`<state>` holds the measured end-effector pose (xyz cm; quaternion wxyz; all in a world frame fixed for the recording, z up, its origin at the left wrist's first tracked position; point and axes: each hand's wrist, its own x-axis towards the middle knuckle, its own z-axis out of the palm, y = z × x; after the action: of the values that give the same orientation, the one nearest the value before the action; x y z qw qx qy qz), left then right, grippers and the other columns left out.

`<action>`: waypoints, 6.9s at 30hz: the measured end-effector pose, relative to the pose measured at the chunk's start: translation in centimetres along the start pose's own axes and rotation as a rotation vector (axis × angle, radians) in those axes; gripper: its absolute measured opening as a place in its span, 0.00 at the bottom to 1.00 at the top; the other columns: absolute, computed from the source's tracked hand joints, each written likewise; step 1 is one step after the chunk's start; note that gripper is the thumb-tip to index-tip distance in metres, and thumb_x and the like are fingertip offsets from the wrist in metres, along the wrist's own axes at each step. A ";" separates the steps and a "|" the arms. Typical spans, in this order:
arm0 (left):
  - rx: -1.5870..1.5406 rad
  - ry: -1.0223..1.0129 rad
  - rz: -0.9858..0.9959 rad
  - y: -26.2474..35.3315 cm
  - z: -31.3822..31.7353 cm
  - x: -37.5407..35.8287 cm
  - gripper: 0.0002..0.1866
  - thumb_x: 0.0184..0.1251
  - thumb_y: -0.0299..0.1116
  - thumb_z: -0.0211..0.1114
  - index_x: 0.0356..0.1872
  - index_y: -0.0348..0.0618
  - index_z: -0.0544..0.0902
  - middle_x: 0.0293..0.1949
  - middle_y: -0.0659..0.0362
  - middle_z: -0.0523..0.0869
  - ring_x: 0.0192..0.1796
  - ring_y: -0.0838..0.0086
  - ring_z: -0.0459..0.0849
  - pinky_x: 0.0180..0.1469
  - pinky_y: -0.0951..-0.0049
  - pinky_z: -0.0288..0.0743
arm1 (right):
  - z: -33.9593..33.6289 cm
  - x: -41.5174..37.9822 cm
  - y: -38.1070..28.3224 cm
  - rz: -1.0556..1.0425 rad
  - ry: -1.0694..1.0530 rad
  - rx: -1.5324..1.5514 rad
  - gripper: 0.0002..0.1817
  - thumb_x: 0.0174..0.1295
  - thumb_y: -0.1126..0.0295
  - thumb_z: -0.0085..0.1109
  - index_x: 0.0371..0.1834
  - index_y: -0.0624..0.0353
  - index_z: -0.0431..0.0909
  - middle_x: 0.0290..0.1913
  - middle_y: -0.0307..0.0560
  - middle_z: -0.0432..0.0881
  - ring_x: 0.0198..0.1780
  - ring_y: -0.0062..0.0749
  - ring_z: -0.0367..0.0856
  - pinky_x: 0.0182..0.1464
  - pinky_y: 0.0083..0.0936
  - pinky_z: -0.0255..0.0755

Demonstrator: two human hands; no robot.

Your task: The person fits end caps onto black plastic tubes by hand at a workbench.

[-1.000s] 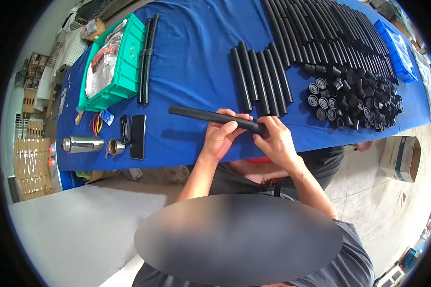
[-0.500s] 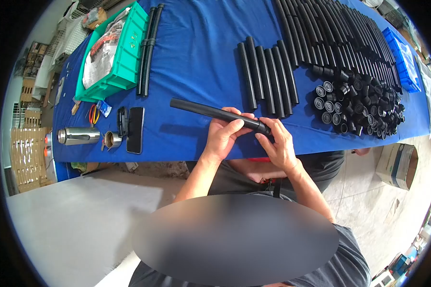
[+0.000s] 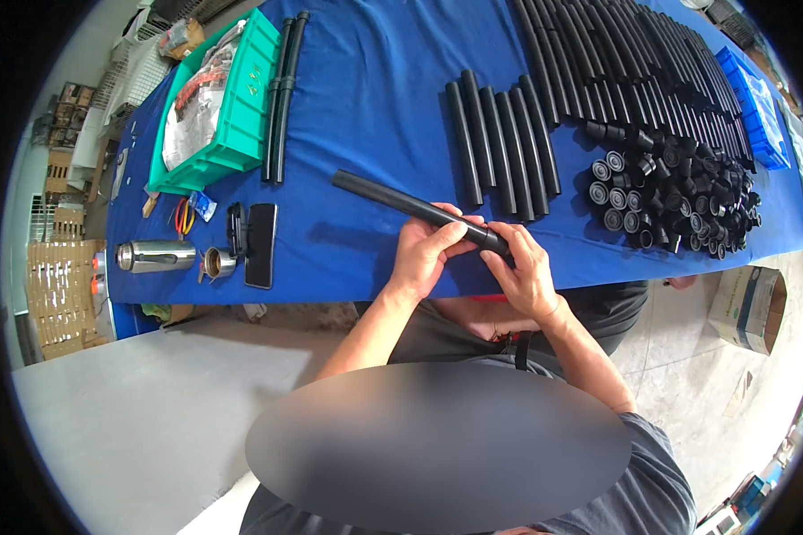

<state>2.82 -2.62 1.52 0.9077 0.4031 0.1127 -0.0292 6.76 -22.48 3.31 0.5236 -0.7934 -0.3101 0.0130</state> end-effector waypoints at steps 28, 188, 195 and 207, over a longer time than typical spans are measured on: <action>-0.274 -0.084 0.139 0.2 -2.6 -1.1 0.11 0.83 0.32 0.61 0.60 0.46 0.78 0.58 0.47 0.87 0.69 0.51 0.83 0.63 0.42 0.87 | -1.9 -0.2 0.0 0.142 -0.125 0.009 0.21 0.63 0.68 0.72 0.55 0.66 0.78 0.43 0.59 0.84 0.45 0.55 0.86 0.49 0.39 0.78; 1.832 0.196 0.910 23.5 -7.0 12.1 0.23 0.69 0.36 0.71 0.63 0.39 0.82 0.43 0.46 0.88 0.43 0.54 0.89 0.46 0.57 0.83 | -1.6 -1.7 2.4 0.230 -0.115 0.466 0.31 0.63 0.74 0.73 0.69 0.69 0.73 0.45 0.54 0.89 0.43 0.30 0.90 0.47 0.27 0.86; 2.078 0.524 0.538 27.7 -11.9 26.2 0.31 0.71 0.43 0.64 0.73 0.42 0.75 0.48 0.40 0.90 0.48 0.43 0.91 0.55 0.44 0.84 | -1.7 -1.5 1.6 0.234 -0.103 0.262 0.21 0.63 0.77 0.71 0.59 0.70 0.79 0.42 0.56 0.90 0.41 0.36 0.92 0.46 0.28 0.86; 2.144 0.728 0.283 29.6 -16.8 35.1 0.14 0.73 0.36 0.60 0.53 0.42 0.82 0.45 0.42 0.92 0.51 0.45 0.92 0.55 0.46 0.87 | -1.8 -1.1 1.4 0.196 -0.136 0.129 0.18 0.58 0.79 0.72 0.52 0.69 0.81 0.38 0.53 0.90 0.37 0.38 0.92 0.41 0.28 0.86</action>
<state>38.18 31.06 4.11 0.0047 0.9645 0.2396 0.1108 7.14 -24.91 2.58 0.5475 -0.7820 -0.2642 0.1376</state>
